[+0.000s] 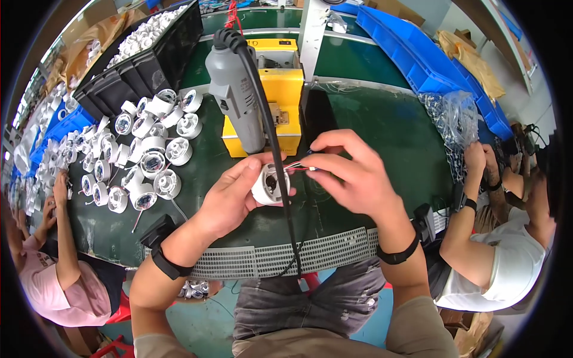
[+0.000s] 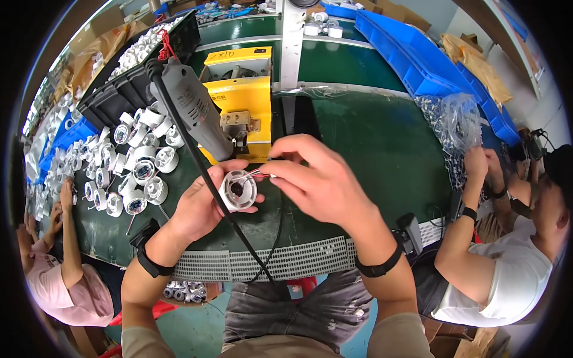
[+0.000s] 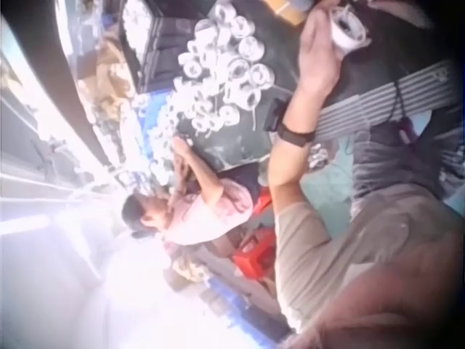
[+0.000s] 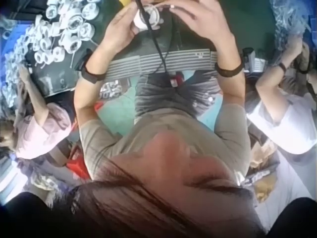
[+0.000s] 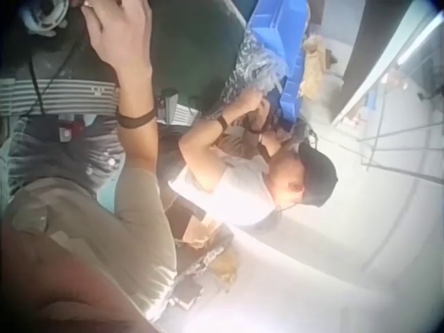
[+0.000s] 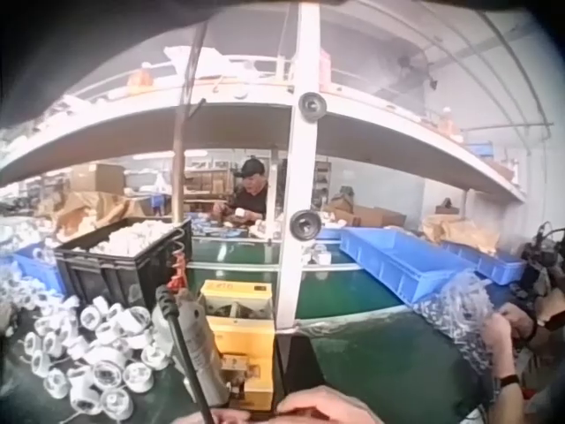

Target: The person picks up a camera housing and a circuit board, threads the wires through the housing, and secures them using an electric screwdriver. They then place the assembled unit on the table and repeat the process with another set of components.

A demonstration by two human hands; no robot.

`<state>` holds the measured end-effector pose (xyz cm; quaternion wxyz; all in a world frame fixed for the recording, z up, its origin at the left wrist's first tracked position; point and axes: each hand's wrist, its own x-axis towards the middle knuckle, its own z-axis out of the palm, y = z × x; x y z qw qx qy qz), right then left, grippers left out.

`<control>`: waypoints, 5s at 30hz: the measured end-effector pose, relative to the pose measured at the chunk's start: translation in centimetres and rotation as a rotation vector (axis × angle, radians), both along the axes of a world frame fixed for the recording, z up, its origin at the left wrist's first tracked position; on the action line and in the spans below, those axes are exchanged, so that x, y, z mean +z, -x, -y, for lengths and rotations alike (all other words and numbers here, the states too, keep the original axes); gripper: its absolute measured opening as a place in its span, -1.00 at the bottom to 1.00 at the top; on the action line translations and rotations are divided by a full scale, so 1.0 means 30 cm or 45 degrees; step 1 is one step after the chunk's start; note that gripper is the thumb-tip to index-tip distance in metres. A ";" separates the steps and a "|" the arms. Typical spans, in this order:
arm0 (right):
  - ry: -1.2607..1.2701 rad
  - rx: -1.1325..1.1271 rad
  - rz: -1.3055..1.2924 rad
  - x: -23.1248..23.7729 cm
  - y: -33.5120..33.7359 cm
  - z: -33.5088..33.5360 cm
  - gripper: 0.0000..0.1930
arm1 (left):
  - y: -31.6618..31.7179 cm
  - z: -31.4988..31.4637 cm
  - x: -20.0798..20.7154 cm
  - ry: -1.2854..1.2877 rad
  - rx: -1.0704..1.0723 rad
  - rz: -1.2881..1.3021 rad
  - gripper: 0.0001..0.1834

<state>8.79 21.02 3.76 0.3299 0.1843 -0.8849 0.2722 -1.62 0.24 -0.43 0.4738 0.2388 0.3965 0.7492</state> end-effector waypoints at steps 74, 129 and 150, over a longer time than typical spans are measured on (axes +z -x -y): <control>1.266 -0.038 -0.404 0.126 0.391 0.244 -0.60 | 0.045 -0.011 -0.031 0.475 0.170 -0.177 -0.55; 1.242 0.207 -0.090 -0.030 0.246 0.312 -0.68 | 0.052 -0.015 0.001 0.561 0.273 -0.118 -0.74; 0.866 -0.140 -0.437 0.205 0.456 0.051 -0.52 | 0.088 -0.013 -0.019 0.583 0.130 -0.057 -0.64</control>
